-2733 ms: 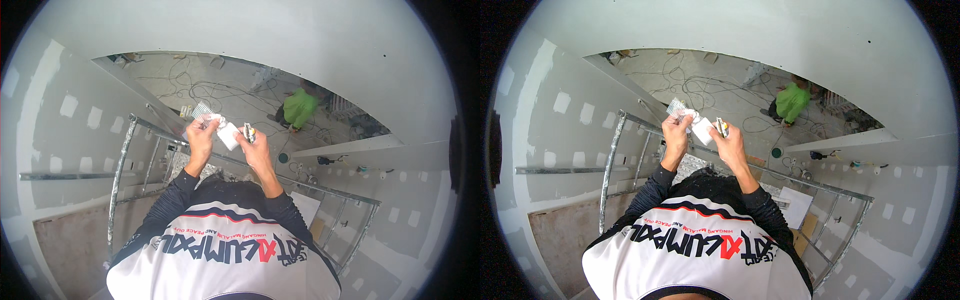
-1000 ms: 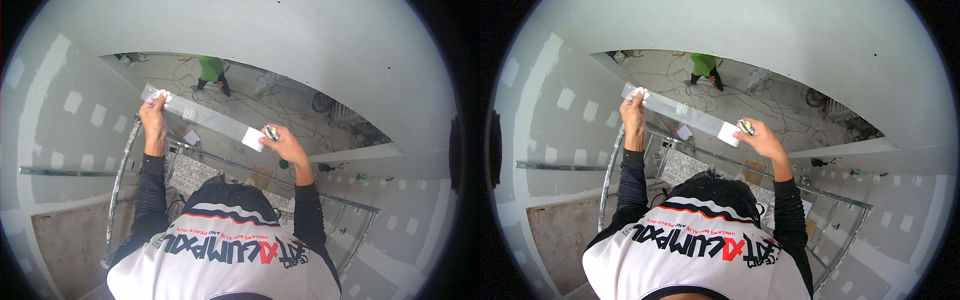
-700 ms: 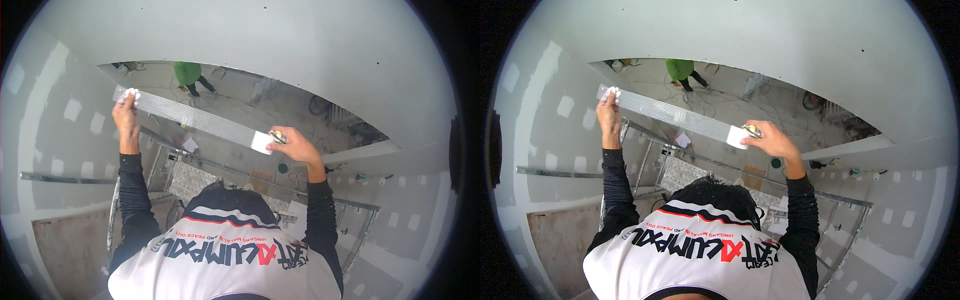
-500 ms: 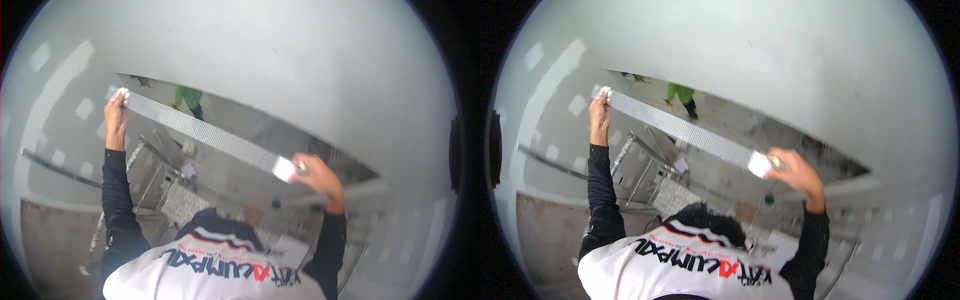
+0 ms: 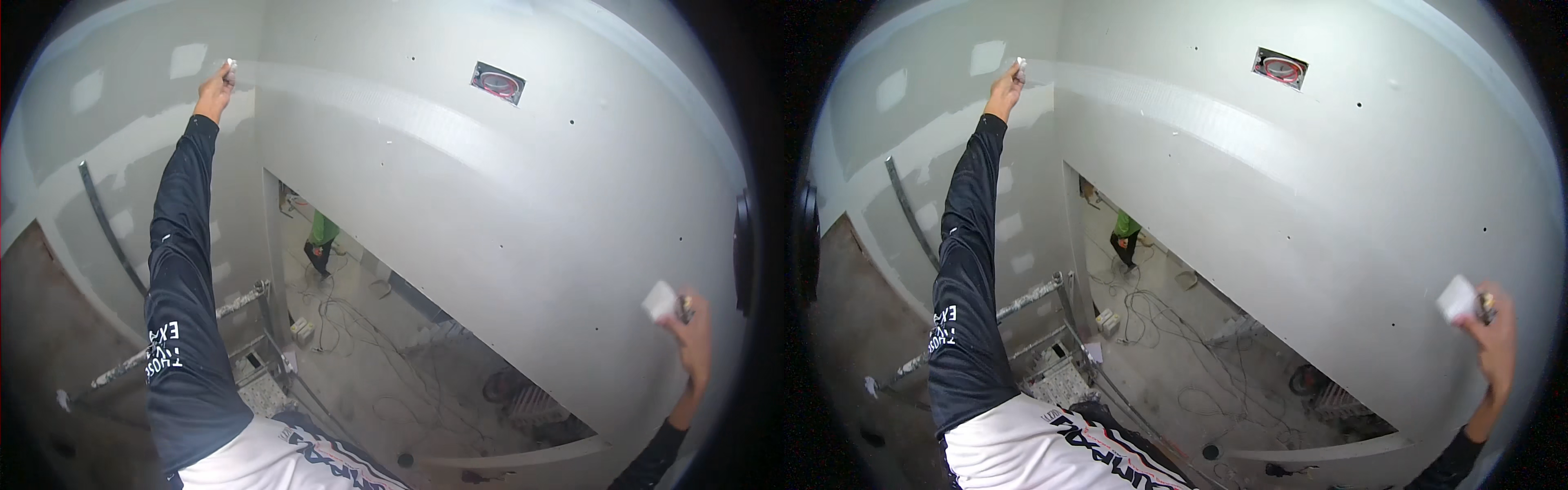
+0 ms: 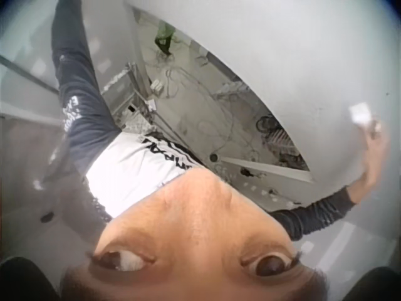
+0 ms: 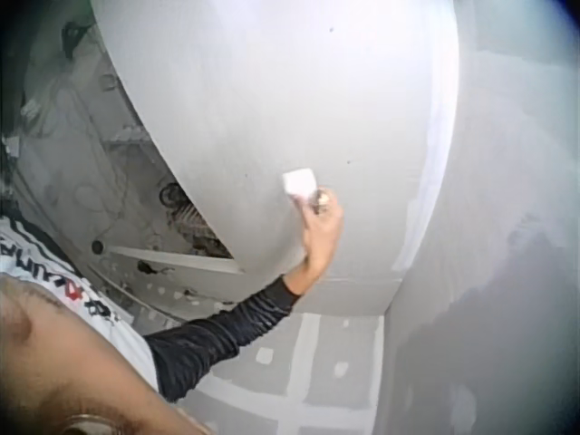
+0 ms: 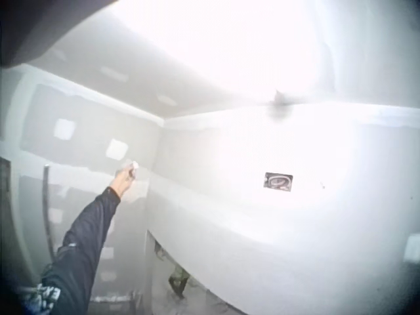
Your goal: The person applies joint compound to a ceiling seam using a putty knife, then measures and applies drywall mesh tape over the joint, smoothing it with their hands and the putty knife.
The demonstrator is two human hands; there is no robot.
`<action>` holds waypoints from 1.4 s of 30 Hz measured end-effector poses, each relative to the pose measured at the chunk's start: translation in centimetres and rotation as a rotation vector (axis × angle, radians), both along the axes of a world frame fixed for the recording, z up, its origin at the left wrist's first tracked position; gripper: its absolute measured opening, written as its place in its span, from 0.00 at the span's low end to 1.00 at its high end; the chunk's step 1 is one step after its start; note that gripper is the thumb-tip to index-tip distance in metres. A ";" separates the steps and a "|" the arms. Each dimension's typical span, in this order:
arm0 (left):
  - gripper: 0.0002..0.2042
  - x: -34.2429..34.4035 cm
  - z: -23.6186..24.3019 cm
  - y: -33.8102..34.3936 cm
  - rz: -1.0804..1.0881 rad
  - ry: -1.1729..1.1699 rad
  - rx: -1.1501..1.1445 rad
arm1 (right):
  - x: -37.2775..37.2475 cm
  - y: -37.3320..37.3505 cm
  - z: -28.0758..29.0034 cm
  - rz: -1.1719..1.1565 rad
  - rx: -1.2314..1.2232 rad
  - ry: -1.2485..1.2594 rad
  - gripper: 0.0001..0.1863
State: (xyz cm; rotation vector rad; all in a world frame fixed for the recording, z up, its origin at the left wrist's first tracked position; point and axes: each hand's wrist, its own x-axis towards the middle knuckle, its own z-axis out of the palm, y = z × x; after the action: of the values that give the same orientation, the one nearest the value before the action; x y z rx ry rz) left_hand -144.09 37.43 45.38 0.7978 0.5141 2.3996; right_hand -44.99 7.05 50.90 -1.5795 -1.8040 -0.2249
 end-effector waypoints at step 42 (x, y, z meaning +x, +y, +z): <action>0.32 -25.4 10.5 38.6 1.002 1.277 0.062 | -2.4 -5.4 12.5 -0.761 0.340 -0.548 0.36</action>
State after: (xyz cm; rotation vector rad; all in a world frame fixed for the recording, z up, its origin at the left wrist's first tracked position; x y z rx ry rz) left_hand -169.47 76.02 55.87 2.5631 1.6029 2.3154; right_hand -47.36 1.61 63.37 -1.9897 -1.3159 -1.3488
